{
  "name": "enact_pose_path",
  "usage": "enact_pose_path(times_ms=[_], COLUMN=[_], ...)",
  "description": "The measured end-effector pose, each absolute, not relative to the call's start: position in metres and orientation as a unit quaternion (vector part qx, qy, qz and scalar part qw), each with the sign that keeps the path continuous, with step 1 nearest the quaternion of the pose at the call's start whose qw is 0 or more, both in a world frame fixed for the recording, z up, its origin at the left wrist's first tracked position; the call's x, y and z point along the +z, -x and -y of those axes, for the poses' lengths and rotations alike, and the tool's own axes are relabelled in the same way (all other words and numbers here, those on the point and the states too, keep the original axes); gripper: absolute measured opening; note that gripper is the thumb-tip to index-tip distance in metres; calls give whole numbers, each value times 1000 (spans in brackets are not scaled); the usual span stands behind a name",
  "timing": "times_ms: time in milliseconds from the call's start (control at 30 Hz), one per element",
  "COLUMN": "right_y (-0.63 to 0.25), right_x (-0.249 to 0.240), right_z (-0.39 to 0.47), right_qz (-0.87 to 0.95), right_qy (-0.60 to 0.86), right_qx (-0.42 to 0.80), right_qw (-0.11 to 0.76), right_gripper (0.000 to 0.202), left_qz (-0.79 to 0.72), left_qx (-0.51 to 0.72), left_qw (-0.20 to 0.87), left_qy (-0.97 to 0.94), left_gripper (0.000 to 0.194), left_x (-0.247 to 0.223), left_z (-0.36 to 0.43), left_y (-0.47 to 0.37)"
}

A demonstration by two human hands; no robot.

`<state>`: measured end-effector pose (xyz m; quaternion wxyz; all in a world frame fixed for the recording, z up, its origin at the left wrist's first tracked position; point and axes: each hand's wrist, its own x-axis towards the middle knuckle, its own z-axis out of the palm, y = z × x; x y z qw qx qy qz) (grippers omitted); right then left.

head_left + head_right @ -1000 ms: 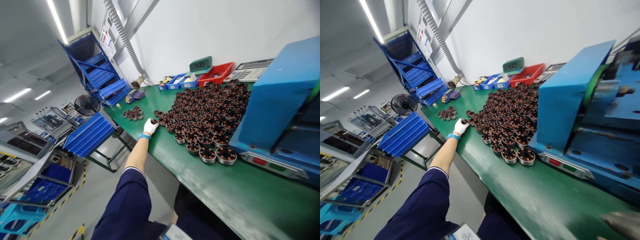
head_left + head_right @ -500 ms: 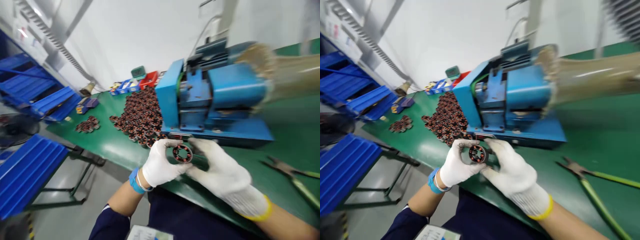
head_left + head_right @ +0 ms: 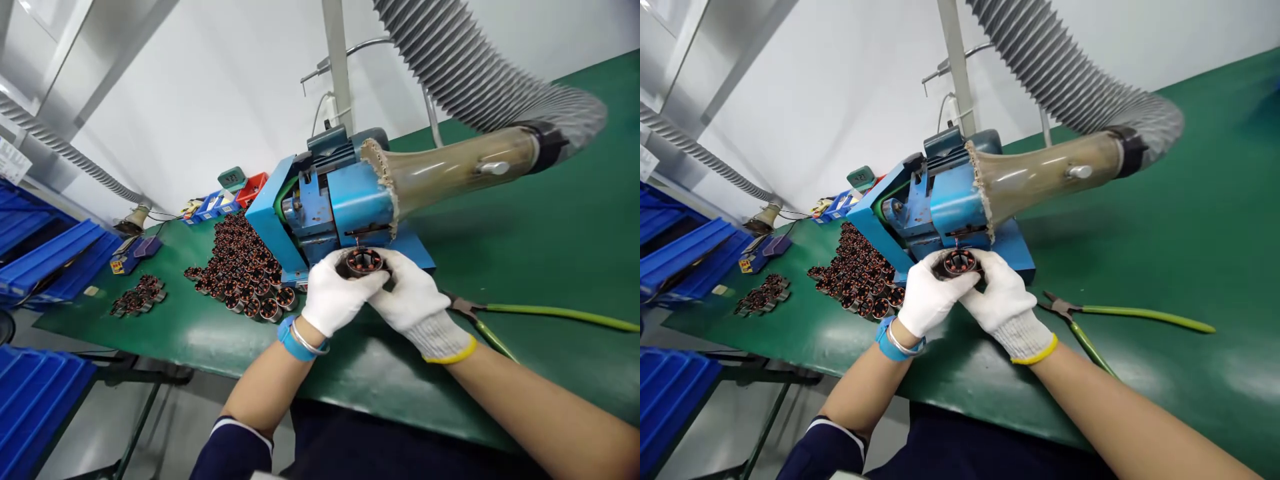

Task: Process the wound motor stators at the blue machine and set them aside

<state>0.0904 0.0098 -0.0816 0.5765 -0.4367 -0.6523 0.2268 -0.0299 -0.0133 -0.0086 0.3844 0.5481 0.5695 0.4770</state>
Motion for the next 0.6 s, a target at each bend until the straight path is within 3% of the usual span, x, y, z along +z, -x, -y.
enact_pose_path(times_ms=[233, 400, 600], right_y=[-94, -92, -89], right_x=[-72, -71, -65], right_z=[-20, -17, -13], right_qz=[638, 623, 593], right_qy=[436, 447, 486], right_qx=[242, 233, 273], right_qw=[587, 599, 582], right_gripper=[37, 40, 42], left_qz=[-549, -534, -540], left_qx=[488, 476, 456], left_qw=[364, 334, 343], left_qy=[-572, -614, -619], left_gripper=[19, 30, 18], left_x=[1, -3, 4], left_z=[-1, -3, -3], left_y=[20, 25, 24])
